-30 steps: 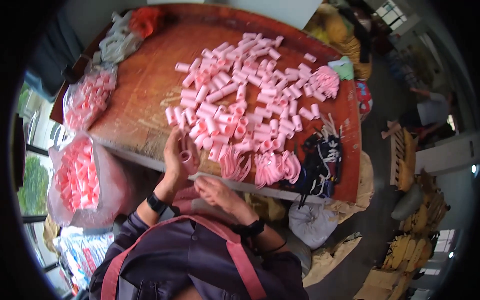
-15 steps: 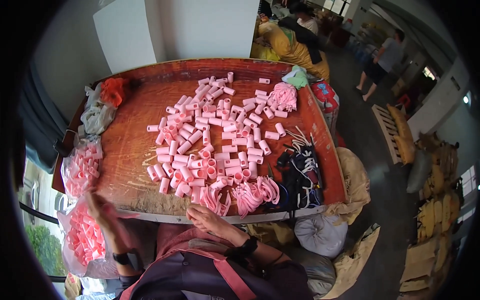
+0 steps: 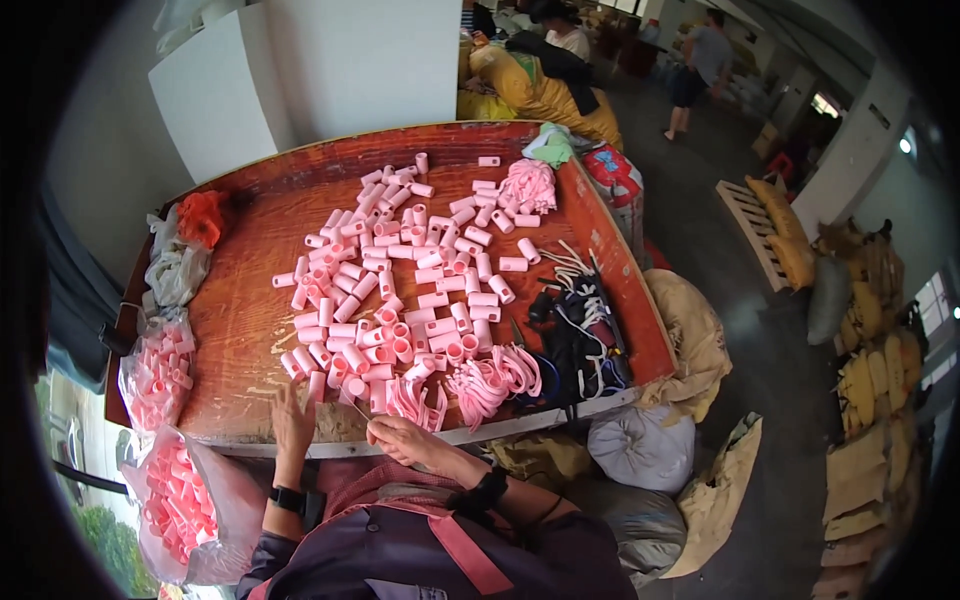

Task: The person threads pink cords through pink plastic tubes by hand and places the finished assemblies into a large white bag. This process is repeated multiple times with the remaining tubes and cords on the table.

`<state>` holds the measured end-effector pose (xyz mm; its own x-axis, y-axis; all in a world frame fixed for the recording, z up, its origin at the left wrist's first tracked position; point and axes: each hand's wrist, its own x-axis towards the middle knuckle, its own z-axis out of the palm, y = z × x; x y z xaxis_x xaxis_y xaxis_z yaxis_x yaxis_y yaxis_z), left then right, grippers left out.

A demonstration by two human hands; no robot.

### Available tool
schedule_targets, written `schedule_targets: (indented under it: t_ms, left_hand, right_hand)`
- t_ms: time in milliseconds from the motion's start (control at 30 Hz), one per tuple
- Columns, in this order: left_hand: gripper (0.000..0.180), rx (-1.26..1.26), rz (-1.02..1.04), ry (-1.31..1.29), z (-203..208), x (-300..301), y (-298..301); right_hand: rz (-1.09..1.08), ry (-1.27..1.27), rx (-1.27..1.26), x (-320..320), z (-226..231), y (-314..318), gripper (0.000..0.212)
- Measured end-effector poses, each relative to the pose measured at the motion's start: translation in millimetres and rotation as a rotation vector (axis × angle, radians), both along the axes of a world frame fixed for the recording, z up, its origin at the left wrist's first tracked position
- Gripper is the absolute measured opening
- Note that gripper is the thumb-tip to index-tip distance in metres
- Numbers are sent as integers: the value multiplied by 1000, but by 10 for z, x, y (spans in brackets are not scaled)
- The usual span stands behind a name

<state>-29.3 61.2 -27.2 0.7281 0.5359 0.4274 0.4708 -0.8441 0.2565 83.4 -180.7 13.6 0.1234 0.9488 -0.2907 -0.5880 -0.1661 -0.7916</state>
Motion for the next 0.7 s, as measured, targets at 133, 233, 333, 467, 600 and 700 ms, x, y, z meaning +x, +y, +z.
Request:
schedule_targets:
  t_ms: [133, 233, 333, 467, 600, 700]
  left_hand:
    - [41, -111, -207, -14, -360, 410, -173]
    - [51, -194, -142, 37, -766, 384, 56]
    - [60, -381, -82, 42, -969, 263, 385]
    - [53, -379, -248, -157, -565, 313, 46]
    - [48, -338, -249, -245, -589, 179, 186]
    - [42, -441, -85, -135, -427, 141, 220]
  right_hand:
    - [-86, -2, -30, -6, -93, -137, 34]
    - [-90, 23, -24, -49, -205, -59, 34]
    - [-117, 13, 64, -122, -369, 73, 34]
    - [-182, -97, 65, -106, -459, 42, 36]
    - [-162, -127, 74, -170, -455, 127, 39]
    - [-149, -133, 71, -232, -367, 120, 40]
